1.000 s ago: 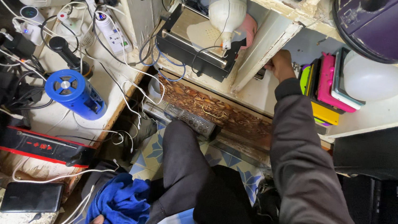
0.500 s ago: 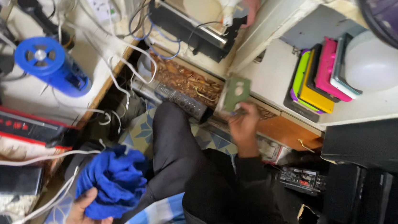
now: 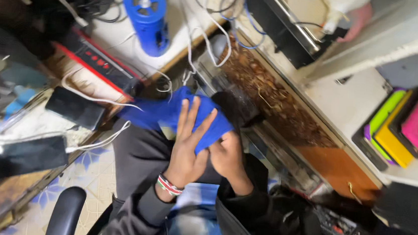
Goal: The person reaches into a shelf to retrieve various electronic items, including speakers, a phone, and hard drives, and wipes each one using a blue cloth.
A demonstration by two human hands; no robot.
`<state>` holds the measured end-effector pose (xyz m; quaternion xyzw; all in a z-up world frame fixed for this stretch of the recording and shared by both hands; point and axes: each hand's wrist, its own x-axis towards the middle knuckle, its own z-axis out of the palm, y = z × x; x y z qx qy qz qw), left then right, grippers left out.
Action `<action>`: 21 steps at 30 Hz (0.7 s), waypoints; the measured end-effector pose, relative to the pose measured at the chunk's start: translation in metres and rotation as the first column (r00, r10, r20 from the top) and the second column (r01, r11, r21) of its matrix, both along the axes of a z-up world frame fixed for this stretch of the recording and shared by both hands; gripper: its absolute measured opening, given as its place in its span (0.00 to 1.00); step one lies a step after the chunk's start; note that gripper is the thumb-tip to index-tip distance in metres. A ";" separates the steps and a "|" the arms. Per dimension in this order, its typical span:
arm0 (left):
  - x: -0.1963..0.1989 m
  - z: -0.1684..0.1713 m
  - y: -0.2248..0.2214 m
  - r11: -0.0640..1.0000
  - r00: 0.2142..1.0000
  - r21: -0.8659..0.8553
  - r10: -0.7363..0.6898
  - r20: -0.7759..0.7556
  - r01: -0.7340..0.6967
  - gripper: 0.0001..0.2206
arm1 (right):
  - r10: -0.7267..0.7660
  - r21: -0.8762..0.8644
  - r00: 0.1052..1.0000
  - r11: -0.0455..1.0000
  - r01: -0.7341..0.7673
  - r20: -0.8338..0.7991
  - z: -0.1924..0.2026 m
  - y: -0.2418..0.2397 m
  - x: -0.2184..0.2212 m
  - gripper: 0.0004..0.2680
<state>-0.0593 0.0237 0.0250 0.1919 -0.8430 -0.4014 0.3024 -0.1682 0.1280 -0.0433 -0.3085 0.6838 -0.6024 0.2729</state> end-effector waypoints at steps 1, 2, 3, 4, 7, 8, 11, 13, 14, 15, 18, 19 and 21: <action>0.001 0.000 -0.007 0.988 0.996 0.143 -0.037 -0.082 0.049 0.32 | -0.003 0.019 1.000 1.000 0.003 0.015 0.011 -0.004 0.000 0.09; 0.001 -0.002 -0.015 0.954 0.984 0.277 -0.065 -0.168 0.111 0.31 | -0.006 0.039 1.000 0.999 0.005 0.030 0.021 -0.008 -0.001 0.07; 0.000 -0.004 -0.023 0.951 0.985 0.292 -0.060 -0.162 0.106 0.31 | -0.003 0.053 0.999 0.999 0.001 0.037 0.021 -0.010 0.002 0.07; -0.001 -0.008 -0.032 0.889 0.987 0.455 0.020 -0.158 0.054 0.31 | -0.001 -0.055 0.989 0.998 0.009 0.146 0.020 -0.013 0.004 0.13; 0.016 -0.053 -0.026 0.613 0.972 0.790 0.174 -0.156 0.017 0.30 | 0.015 -0.196 0.922 0.978 0.067 0.387 0.021 -0.005 0.016 0.20; 0.016 -0.072 -0.031 0.430 0.953 0.899 0.233 -0.194 0.077 0.26 | 0.027 -0.270 0.873 0.955 0.121 0.487 0.022 -0.011 0.013 0.21; 0.019 -0.130 -0.034 -0.226 0.893 0.936 0.423 -0.155 0.269 0.16 | 0.087 -0.330 0.862 0.939 0.097 0.500 0.022 -0.015 0.008 0.22; 0.017 -0.095 -0.033 -0.199 0.920 0.950 0.359 -0.157 0.240 0.26 | 0.108 -0.346 0.850 0.934 0.092 0.516 0.023 -0.012 0.013 0.23; 0.016 -0.078 -0.034 -0.163 0.942 0.962 0.294 -0.163 0.218 0.36 | 0.134 -0.368 0.840 0.926 0.083 0.526 0.024 -0.012 0.014 0.24; 0.008 -0.028 -0.040 -0.163 0.938 0.962 0.306 -0.162 0.219 0.36 | 0.142 -0.365 0.838 0.928 0.072 0.527 0.024 -0.012 0.015 0.24; 0.012 0.035 -0.041 0.172 0.965 0.950 0.076 0.250 -0.259 0.43 | 0.097 -0.359 0.864 0.928 0.101 0.494 0.026 -0.010 0.018 0.23; 0.023 -0.002 -0.048 0.387 0.922 0.850 -0.003 0.388 -0.357 0.38 | 0.098 -0.345 0.867 0.935 0.088 0.488 0.030 -0.011 0.018 0.22; 0.034 -0.026 -0.054 0.584 0.843 0.700 -0.047 0.535 -0.411 0.33 | 0.101 -0.326 0.868 0.943 0.073 0.487 0.037 -0.015 0.020 0.22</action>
